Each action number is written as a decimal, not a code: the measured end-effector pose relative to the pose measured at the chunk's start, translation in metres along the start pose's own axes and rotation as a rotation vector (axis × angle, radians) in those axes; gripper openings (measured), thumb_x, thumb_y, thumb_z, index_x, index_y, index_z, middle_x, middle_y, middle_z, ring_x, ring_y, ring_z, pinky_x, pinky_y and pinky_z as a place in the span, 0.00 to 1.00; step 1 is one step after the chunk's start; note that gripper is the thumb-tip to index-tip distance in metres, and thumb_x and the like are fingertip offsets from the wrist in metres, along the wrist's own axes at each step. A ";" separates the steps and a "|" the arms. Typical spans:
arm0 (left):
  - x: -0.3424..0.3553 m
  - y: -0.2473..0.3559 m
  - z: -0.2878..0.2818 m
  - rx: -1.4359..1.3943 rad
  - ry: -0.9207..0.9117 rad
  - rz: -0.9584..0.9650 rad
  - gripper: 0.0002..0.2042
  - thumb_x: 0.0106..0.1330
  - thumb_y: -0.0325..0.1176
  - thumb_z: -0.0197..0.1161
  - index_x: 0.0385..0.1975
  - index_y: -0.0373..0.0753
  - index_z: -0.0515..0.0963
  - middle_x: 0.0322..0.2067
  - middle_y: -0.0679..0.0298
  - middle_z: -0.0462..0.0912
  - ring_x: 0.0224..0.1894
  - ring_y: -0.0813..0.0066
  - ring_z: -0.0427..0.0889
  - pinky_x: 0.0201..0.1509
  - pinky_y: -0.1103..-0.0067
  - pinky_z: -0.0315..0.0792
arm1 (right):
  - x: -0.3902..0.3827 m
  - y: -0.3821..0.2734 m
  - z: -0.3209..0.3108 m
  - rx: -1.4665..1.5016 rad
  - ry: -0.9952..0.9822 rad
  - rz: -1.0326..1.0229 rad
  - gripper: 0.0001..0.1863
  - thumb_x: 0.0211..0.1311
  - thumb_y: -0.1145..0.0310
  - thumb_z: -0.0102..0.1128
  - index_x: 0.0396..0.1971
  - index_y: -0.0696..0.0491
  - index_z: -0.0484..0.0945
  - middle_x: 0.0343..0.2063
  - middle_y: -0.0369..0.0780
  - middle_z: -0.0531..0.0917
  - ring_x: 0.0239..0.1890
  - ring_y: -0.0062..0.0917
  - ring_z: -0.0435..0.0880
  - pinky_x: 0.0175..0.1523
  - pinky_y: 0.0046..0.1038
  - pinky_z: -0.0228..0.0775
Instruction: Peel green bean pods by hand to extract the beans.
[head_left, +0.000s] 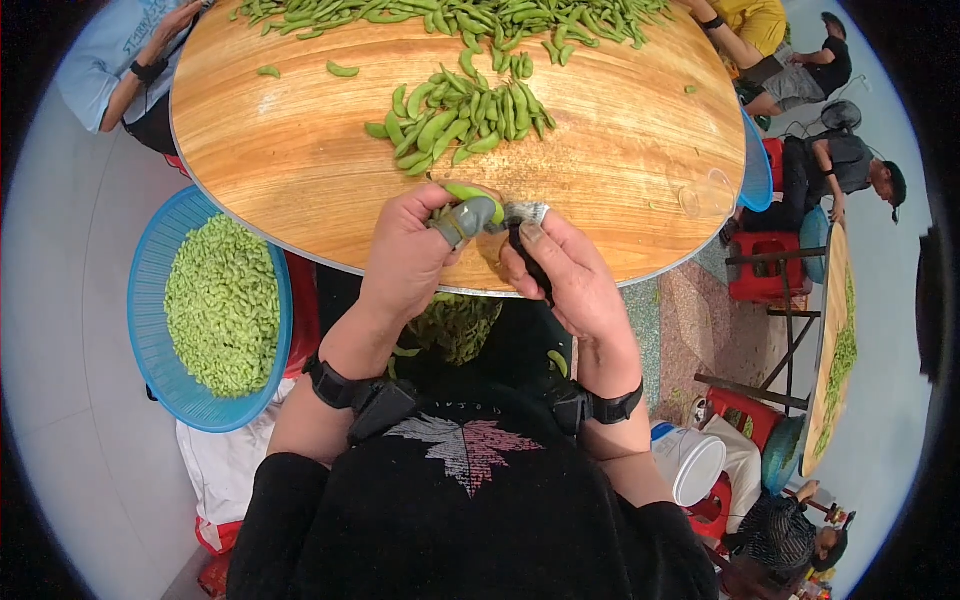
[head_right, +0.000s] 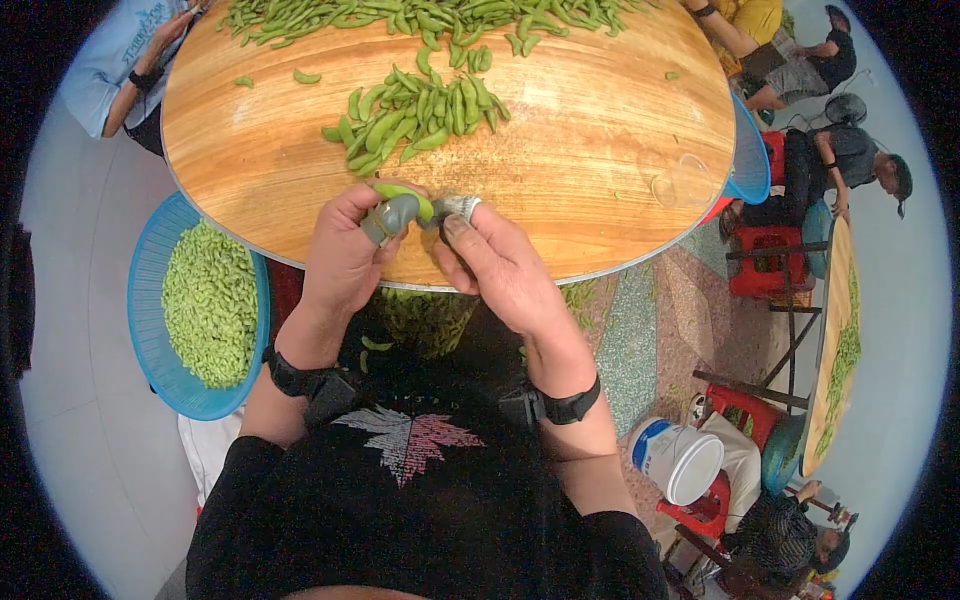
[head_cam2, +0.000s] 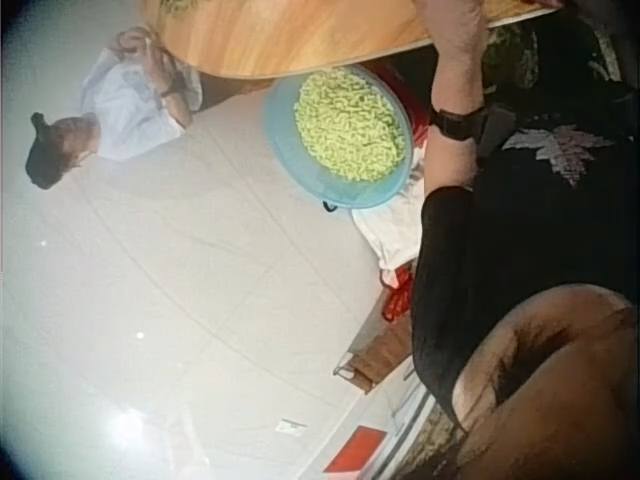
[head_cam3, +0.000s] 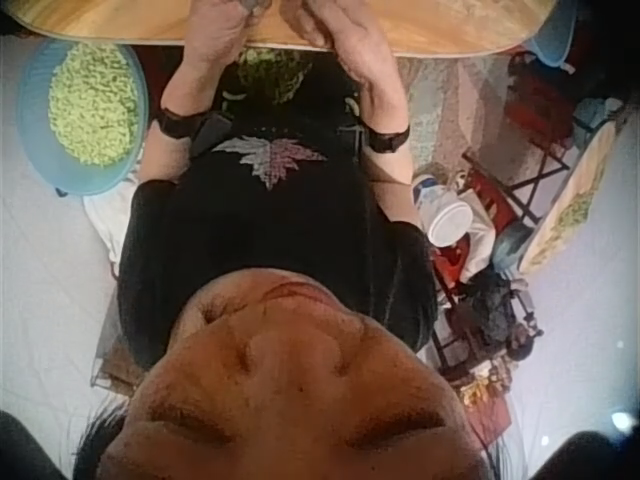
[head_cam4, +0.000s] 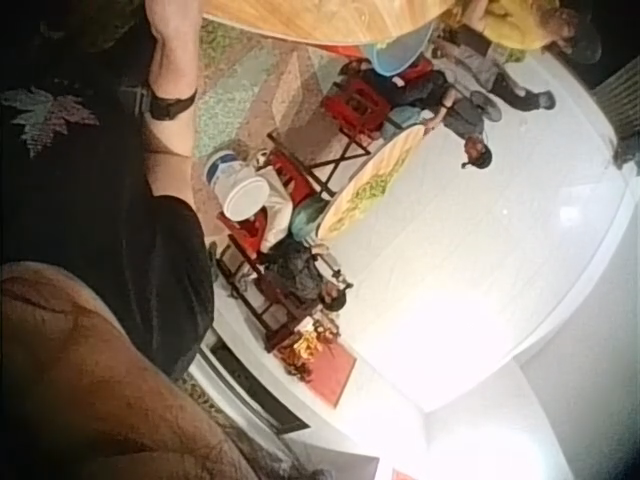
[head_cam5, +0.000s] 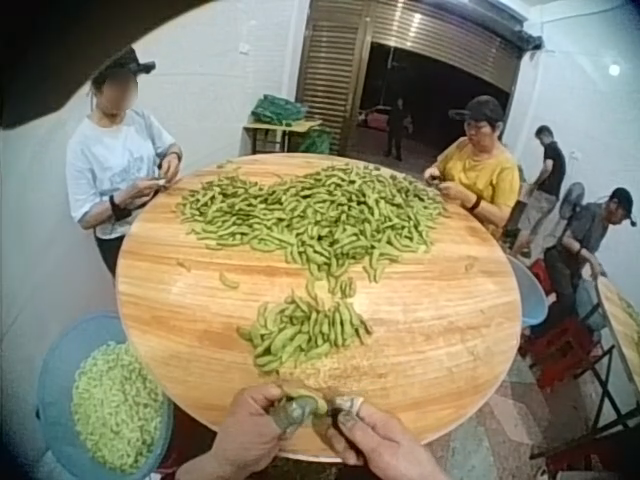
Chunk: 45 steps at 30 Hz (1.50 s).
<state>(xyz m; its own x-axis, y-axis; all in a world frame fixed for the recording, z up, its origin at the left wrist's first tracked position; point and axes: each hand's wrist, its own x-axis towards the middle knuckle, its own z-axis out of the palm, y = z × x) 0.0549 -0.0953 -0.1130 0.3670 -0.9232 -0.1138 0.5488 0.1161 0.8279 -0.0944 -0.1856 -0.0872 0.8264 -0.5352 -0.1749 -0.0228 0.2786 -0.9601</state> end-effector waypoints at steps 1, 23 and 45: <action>-0.001 0.000 0.000 0.026 -0.011 0.002 0.07 0.59 0.26 0.61 0.35 0.33 0.79 0.28 0.69 0.79 0.27 0.86 0.71 0.30 0.86 0.65 | 0.000 0.001 -0.001 0.024 -0.050 0.032 0.10 0.69 0.66 0.41 0.35 0.56 0.70 0.18 0.30 0.67 0.18 0.11 0.61 0.23 0.13 0.52; 0.001 -0.011 0.010 0.200 0.060 0.162 0.08 0.57 0.23 0.61 0.37 0.36 0.76 0.27 0.75 0.74 0.29 0.87 0.70 0.33 0.87 0.64 | 0.008 0.015 0.019 -0.534 0.313 -0.291 0.06 0.64 0.73 0.50 0.30 0.58 0.75 0.16 0.29 0.72 0.20 0.07 0.65 0.22 0.14 0.55; -0.004 0.003 0.012 1.010 -0.116 0.563 0.24 0.48 0.18 0.57 0.49 0.41 0.74 0.32 0.54 0.80 0.34 0.59 0.79 0.37 0.72 0.73 | 0.017 0.012 0.011 -0.513 0.388 -0.291 0.10 0.58 0.74 0.57 0.41 0.58 0.73 0.21 0.30 0.74 0.22 0.10 0.69 0.27 0.15 0.62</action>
<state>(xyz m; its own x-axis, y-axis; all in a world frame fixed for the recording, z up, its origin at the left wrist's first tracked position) 0.0462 -0.0959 -0.1030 0.2685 -0.8681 0.4175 -0.5377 0.2245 0.8127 -0.0743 -0.1827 -0.0997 0.5809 -0.8034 0.1309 -0.1725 -0.2787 -0.9448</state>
